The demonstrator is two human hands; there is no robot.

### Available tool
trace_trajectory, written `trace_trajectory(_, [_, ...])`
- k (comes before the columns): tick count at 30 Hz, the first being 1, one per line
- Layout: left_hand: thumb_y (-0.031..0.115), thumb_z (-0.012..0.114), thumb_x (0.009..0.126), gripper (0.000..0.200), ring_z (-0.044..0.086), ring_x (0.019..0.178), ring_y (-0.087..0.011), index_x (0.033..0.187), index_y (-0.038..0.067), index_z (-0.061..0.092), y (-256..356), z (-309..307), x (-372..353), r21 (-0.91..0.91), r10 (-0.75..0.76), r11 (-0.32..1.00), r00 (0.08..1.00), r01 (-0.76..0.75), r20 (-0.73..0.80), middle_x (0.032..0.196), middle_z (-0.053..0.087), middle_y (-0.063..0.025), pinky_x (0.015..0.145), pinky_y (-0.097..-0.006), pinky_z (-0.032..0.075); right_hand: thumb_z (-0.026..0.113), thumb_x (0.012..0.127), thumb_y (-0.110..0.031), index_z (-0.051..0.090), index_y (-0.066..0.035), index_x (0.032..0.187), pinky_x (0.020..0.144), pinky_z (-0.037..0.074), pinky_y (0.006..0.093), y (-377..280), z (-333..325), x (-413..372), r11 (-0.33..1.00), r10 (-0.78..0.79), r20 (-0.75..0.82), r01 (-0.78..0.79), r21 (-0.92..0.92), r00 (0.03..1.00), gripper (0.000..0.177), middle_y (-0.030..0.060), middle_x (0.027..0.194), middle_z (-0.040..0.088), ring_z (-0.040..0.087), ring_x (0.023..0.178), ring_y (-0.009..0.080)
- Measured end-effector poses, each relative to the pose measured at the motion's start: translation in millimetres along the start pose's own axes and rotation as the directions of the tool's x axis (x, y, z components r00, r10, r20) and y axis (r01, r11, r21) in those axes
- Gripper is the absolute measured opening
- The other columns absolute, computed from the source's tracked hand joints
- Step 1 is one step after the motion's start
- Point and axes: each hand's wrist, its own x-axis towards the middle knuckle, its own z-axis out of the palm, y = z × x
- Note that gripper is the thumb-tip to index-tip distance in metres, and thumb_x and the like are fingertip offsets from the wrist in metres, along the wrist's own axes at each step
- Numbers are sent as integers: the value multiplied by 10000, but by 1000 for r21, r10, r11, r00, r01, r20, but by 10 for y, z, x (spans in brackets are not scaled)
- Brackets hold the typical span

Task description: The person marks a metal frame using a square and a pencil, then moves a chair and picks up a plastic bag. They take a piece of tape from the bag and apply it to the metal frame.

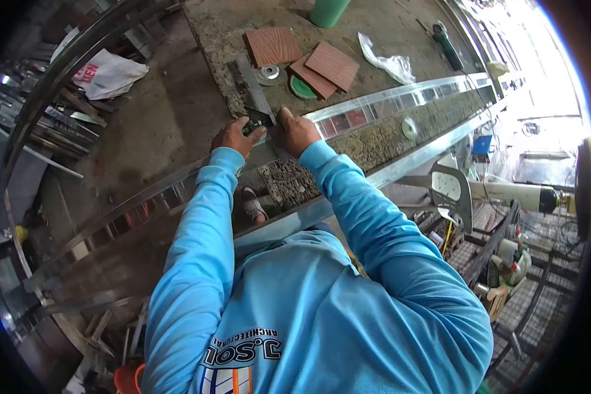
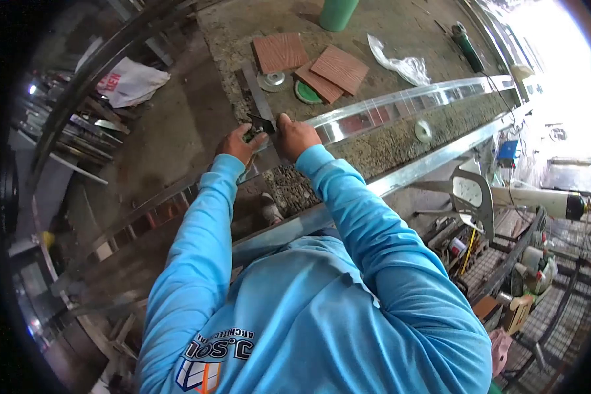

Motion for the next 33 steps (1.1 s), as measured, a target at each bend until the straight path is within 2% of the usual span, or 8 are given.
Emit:
trace_trajectory(8, [628,646,776,795,517,1205,-372,1289,30,543,-8,57,25,-49,-27,998,1000,28,15,1257,571,-226,1008,-436,426,566,820,-228,561,-50,1001,755,516,491,233,-226,-353,984,-140,326,169,-62,935,253,229,882,660,635,862,428])
trace_trajectory(10, [626,654,773,810,601,1063,-348,1293,16,535,-91,103,83,4,56,998,996,-56,-70,1166,614,-234,930,-426,474,566,810,-218,573,-47,993,747,520,483,450,-320,-750,969,-177,476,238,-72,862,251,215,881,664,639,846,422])
trace_trajectory(11, [624,658,772,817,644,993,-336,1296,10,531,-134,162,64,22,82,997,991,-80,-110,1120,636,-238,891,-421,497,565,813,-218,570,-46,983,735,517,485,576,-383,-839,970,-205,439,242,-29,875,242,217,865,660,637,832,421])
trace_trajectory(14, [604,680,772,828,660,637,-258,1295,-18,519,8,-102,-48,-210,-103,970,989,124,110,877,679,-204,675,-386,536,565,822,-215,558,-43,954,705,504,492,794,-528,-1058,969,-246,351,221,110,903,217,219,821,648,629,798,423])
trace_trajectory(16, [569,733,744,809,622,1006,-303,1254,-31,548,-26,-171,-69,-196,-87,975,993,100,78,1141,628,-215,853,-402,503,571,826,-209,548,-41,937,688,495,496,819,-618,-1076,967,-236,318,187,176,918,203,218,798,640,622,783,425])
trace_trajectory(21, [575,741,731,832,616,1025,-304,1252,-42,545,-83,-210,-54,-256,-184,938,963,233,199,1152,622,-222,834,-405,512,597,814,-177,522,-38,940,687,492,493,738,-498,-970,946,-263,217,206,252,940,202,225,794,630,612,790,437])
trace_trajectory(24, [573,744,728,841,625,1000,-304,1256,-49,539,-243,-100,-10,-119,-27,993,1000,28,5,1153,618,-229,823,-402,519,604,813,-180,509,-37,953,692,487,497,632,-363,-838,917,-308,139,254,308,941,221,225,802,629,608,799,442])
trace_trajectory(33, [549,747,735,839,646,933,-280,1277,-49,520,-215,-207,1,-214,-84,970,985,116,152,1165,608,-229,783,-390,541,611,818,-190,487,-19,977,711,485,494,578,-473,-577,904,-308,70,269,333,949,264,250,813,619,603,820,452])
